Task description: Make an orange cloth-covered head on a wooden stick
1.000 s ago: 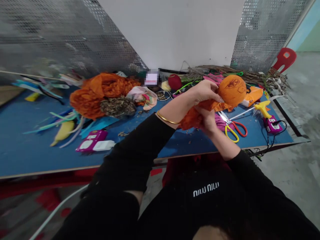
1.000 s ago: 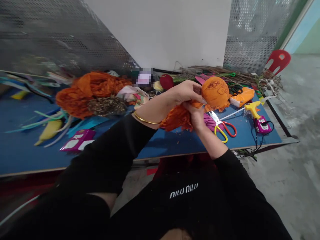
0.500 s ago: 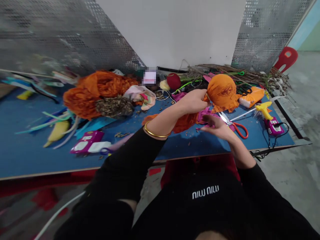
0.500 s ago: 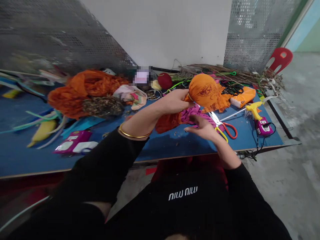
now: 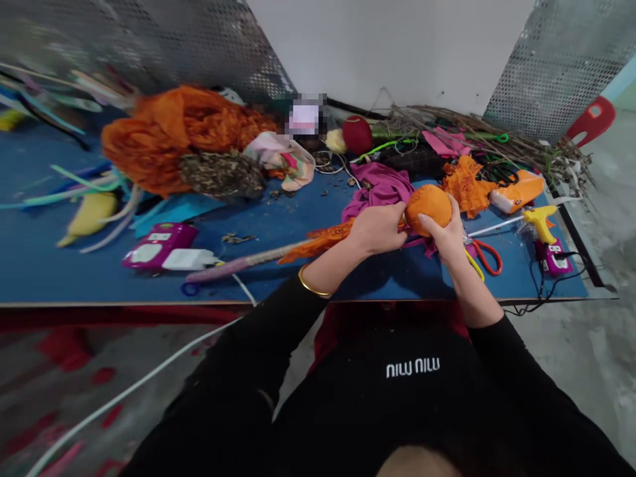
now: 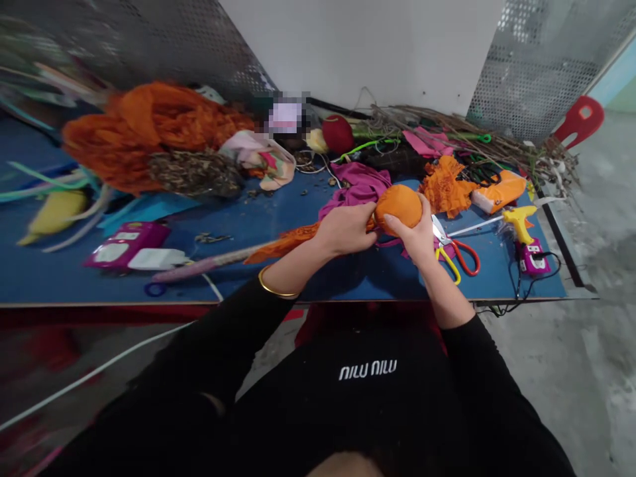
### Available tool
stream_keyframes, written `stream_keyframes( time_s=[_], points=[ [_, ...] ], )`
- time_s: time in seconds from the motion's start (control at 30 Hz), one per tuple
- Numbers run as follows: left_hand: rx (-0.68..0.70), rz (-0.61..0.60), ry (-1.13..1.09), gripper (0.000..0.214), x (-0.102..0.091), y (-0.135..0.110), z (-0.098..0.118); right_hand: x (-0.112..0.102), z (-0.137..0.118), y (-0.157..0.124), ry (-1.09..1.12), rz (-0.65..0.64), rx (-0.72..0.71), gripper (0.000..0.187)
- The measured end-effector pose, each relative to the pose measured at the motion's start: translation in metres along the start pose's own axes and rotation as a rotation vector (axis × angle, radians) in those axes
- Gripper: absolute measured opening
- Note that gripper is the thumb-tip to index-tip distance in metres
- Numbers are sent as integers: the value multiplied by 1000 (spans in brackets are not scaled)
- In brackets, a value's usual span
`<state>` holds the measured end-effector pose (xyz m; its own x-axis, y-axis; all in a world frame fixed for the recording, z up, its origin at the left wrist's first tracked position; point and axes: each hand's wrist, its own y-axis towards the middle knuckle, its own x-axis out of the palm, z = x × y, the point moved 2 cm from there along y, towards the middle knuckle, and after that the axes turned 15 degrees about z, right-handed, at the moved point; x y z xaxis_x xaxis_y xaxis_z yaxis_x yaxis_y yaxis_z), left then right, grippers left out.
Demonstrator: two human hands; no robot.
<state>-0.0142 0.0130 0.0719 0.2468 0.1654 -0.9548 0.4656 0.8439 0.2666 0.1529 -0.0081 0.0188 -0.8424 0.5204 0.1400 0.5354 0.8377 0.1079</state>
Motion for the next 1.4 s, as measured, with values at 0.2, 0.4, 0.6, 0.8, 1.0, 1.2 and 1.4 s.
stream_keyframes(
  time_s=[0.2, 0.4, 0.6, 0.8, 1.0, 1.2, 1.4],
  points=[
    [63, -28, -19, 34, -1, 3, -15, 5, 5, -1, -53, 34, -85, 89],
    [32, 37, -13, 31, 28, 6, -22, -23, 11, 9, -263, 64, -162, 104],
    [57, 155, -137, 30, 46, 4, -31, -18, -10, 12, -277, 161, -360, 61],
    [50, 406, -388, 47, 41, -8, -28, 7, -23, 41, -322, 169, -430, 38],
    [-5, 413, -395, 54, 49, -12, -19, 2, 1, 48, -298, 159, -379, 47],
    [-46, 334, -330, 68, 57, -12, -22, -1, 13, 40, -353, 53, -364, 44],
    [-4, 313, -296, 74, 62, -13, -23, -4, 19, 40, -366, 27, -342, 42]
  ],
)
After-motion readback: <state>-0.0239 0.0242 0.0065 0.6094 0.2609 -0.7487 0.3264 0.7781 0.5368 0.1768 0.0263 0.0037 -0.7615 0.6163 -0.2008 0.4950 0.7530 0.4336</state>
